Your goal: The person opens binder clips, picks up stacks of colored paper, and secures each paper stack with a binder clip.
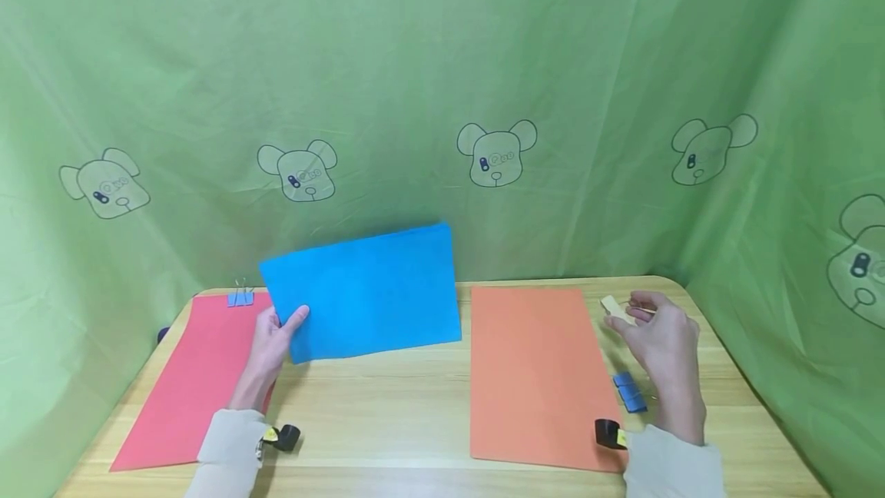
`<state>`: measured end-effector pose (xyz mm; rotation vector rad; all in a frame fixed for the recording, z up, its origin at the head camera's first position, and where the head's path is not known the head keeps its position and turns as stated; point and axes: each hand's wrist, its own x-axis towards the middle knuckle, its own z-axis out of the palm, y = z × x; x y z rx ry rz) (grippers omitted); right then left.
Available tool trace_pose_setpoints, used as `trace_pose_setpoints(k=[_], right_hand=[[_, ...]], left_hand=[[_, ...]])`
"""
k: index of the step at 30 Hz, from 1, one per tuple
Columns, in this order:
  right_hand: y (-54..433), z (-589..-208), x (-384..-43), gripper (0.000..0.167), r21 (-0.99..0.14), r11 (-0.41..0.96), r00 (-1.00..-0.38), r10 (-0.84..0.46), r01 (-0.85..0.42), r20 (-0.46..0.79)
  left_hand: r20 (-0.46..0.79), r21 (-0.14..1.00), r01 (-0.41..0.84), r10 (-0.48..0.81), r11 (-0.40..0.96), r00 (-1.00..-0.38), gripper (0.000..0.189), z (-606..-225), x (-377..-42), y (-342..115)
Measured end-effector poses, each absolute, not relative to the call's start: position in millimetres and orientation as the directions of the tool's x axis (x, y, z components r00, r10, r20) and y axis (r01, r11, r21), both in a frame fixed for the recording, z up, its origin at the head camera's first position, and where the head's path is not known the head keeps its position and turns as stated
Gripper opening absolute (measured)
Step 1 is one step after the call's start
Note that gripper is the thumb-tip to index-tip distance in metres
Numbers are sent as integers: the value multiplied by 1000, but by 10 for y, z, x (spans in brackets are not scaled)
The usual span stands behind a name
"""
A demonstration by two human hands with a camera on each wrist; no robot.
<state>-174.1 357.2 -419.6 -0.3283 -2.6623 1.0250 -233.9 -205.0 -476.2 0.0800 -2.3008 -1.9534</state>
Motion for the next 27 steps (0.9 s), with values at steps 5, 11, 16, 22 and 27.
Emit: trace_pose_setpoints(k=[5, 11, 16, 22, 27], right_hand=[[3529, -4176, -1747, 73, -736, 675, -930, 306, 62, 202], [3449, -4137, -1813, 50, -893, 449, -917, 347, -20, 195], [3414, -4117, -1852, 37, -939, 338, -918, 348, -64, 188], [3376, -4131, -1839, 30, -976, 139, -931, 302, -169, 204], [3301, -4138, -1816, 40, -985, -39, -958, 240, -169, 155]], left_hand=[[64, 987, 45, -121, 155, -991, 30, -4753, -2337, -2045], [88, 991, 78, -96, 106, -991, 29, -4717, -2340, -2053], [94, 992, 88, -73, 91, -993, 31, -4626, -2313, -2061], [52, 997, 49, -55, 55, -997, 32, -4565, -2303, -2062], [32, 999, 32, -19, 17, -999, 33, -4577, -2305, -2060]])
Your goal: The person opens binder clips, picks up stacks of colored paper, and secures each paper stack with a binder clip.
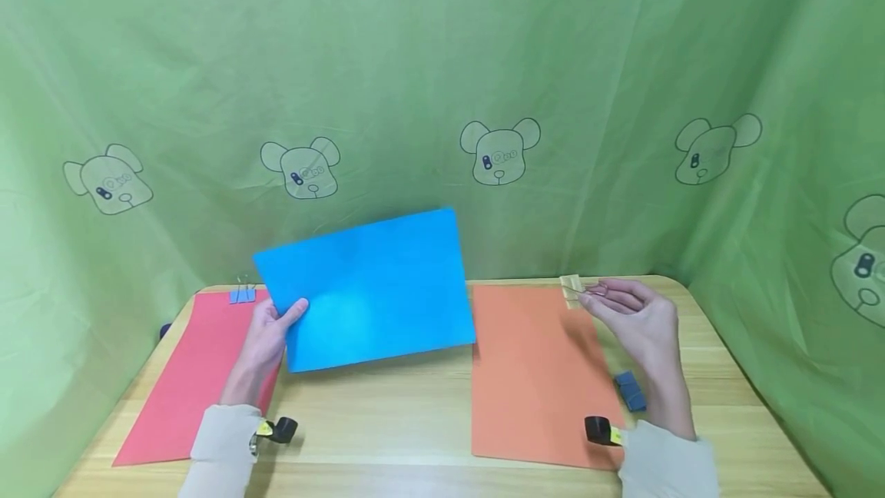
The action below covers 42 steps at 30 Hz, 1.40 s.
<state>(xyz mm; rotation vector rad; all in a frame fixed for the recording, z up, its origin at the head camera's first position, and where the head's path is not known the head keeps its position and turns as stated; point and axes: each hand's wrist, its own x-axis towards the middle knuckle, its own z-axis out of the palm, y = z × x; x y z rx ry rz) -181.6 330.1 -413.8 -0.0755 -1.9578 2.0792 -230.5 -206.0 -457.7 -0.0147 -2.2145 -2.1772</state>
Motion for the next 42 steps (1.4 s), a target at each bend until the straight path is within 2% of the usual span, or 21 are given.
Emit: trace_pose_setpoints(k=[7, 15, 20, 25, 28, 30, 42], right_hand=[[3244, -4118, -1824, 47, -996, -40, -970, 235, -74, 62], [3162, -4139, -1864, 36, -984, -101, -982, 137, -146, 132], [3076, -4124, -1867, 31, -977, -152, -986, 105, -147, 132], [3006, -4118, -1892, 24, -942, -295, -987, 46, -162, 155], [2979, -4130, -1913, 24, -897, -410, -983, 1, -167, 183], [2965, -4138, -1920, 25, -884, -436, -981, -9, -169, 192], [2842, -4115, -1939, 22, -902, -399, -981, -23, -165, 190]], left_hand=[[32, 999, 32, 26, -6, -999, 38, -4595, -2302, -2055], [9, 1000, 8, 39, -27, -999, 38, -4588, -2306, -2017], [1, 1000, -1, 63, -28, -998, 38, -4581, -2305, -1993], [12, 999, 9, 72, -43, -997, 37, -4580, -2302, -1981], [16, 998, 11, 87, -64, -996, 36, -4578, -2294, -1974], [17, 997, 10, 99, -70, -995, 35, -4575, -2288, -1967], [3, 998, -5, 109, -70, -994, 23, -4580, -2295, -1865]])
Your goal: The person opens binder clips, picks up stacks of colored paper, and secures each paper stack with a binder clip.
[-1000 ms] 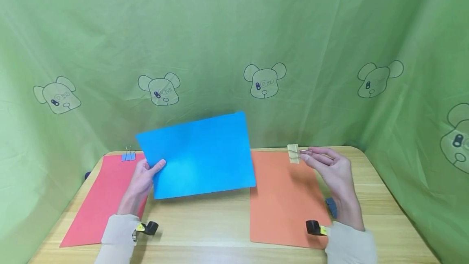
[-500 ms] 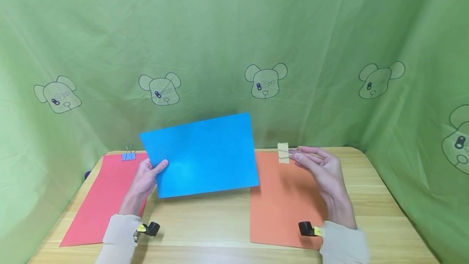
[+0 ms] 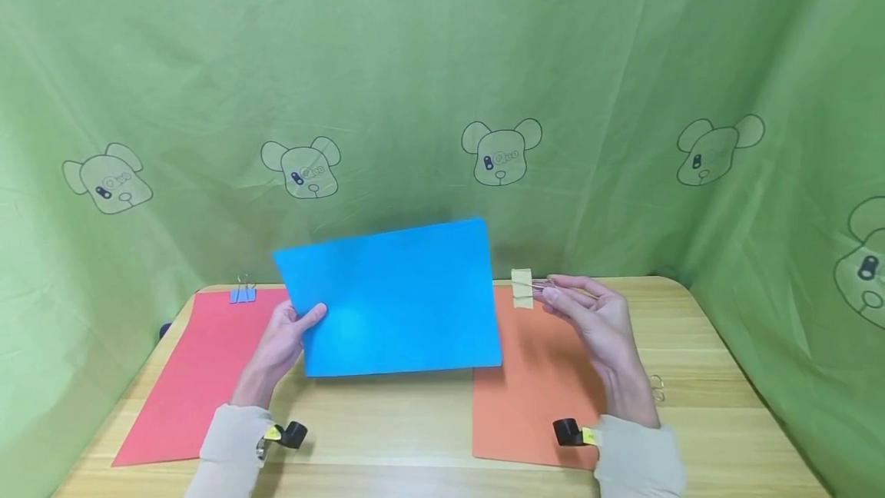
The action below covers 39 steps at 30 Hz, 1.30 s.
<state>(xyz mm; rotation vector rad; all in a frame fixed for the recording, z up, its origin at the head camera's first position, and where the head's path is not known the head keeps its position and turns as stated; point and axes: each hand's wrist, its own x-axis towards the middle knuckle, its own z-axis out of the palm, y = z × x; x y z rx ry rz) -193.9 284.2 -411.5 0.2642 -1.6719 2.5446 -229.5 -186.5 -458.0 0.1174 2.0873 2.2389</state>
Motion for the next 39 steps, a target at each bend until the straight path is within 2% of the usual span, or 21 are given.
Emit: trace_pose_setpoints(k=[9, 19, 30, 39], right_hand=[[2764, -4128, -1950, 24, -906, -381, -975, -46, -184, 218], [2654, -4159, -1980, 26, -948, -242, -977, -8, -206, 214], [2629, -4148, -1974, 25, -938, -264, -969, -39, -227, 245], [2562, -4160, -1991, 27, -948, -242, -974, -46, -205, 222]], left_hand=[[-10, 997, -18, 111, -73, -994, 24, -4588, -2273, -1831], [-8, 993, -21, 117, -113, -993, 29, -4594, -2272, -1794], [-21, 992, -35, 118, -117, -993, 31, -4606, -2294, -1782], [-23, 989, -41, 130, -140, -991, 33, -4602, -2293, -1766]])
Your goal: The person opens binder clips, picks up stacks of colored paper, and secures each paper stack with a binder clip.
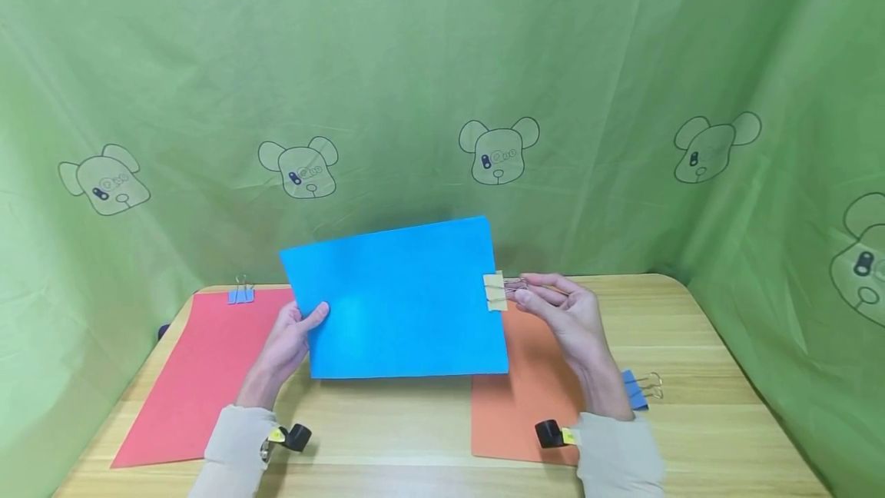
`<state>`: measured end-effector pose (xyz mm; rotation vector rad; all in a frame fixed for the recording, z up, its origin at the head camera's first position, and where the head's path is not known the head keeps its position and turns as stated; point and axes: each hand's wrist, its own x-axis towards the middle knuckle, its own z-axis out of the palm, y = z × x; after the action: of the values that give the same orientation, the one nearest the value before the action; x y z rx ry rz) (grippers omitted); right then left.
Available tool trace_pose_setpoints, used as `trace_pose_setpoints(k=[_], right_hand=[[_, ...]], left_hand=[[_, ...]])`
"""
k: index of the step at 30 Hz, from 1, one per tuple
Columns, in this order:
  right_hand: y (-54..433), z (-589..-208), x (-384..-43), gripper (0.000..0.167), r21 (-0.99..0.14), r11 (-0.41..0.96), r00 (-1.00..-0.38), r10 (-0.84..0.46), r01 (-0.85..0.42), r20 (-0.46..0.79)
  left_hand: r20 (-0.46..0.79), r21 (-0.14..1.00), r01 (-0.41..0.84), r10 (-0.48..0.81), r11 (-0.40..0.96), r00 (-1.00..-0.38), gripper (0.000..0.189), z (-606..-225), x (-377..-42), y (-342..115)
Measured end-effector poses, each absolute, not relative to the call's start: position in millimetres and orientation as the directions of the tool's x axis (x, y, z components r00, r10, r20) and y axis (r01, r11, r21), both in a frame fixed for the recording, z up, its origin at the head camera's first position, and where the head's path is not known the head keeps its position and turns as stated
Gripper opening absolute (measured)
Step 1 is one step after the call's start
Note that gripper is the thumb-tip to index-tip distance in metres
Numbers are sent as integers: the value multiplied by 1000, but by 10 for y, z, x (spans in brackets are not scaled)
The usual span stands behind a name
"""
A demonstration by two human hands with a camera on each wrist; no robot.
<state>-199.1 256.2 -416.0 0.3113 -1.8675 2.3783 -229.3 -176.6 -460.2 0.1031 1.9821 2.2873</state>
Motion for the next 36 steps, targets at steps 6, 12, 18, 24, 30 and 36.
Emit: trace_pose_setpoints(k=[6, 12, 18, 24, 30, 36], right_hand=[[2526, -4190, -2004, 28, -950, -236, -971, -73, -204, 227], [2518, -4196, -2003, 28, -953, -224, -971, -83, -203, 226], [2511, -4194, -1999, 31, -957, -213, -971, -91, -199, 222], [2508, -4174, -1993, 32, -957, -214, -972, -92, -194, 218], [2510, -4169, -1994, 35, -959, -205, -971, -96, -194, 217], [2508, -4182, -1994, 37, -960, -204, -972, -95, -194, 217]], left_hand=[[-28, 990, -45, 123, -135, -992, 32, -4620, -2304, -1758], [-24, 988, -44, 132, -151, -991, 32, -4615, -2307, -1756], [-8, 984, -37, 164, -174, -986, 31, -4625, -2306, -1763], [-14, 980, -53, 200, -192, -980, 31, -4640, -2314, -1780], [-10, 980, -55, 226, -192, -974, 35, -4646, -2312, -1795], [-26, 985, -65, 235, -162, -972, 38, -4663, -2309, -1797]])
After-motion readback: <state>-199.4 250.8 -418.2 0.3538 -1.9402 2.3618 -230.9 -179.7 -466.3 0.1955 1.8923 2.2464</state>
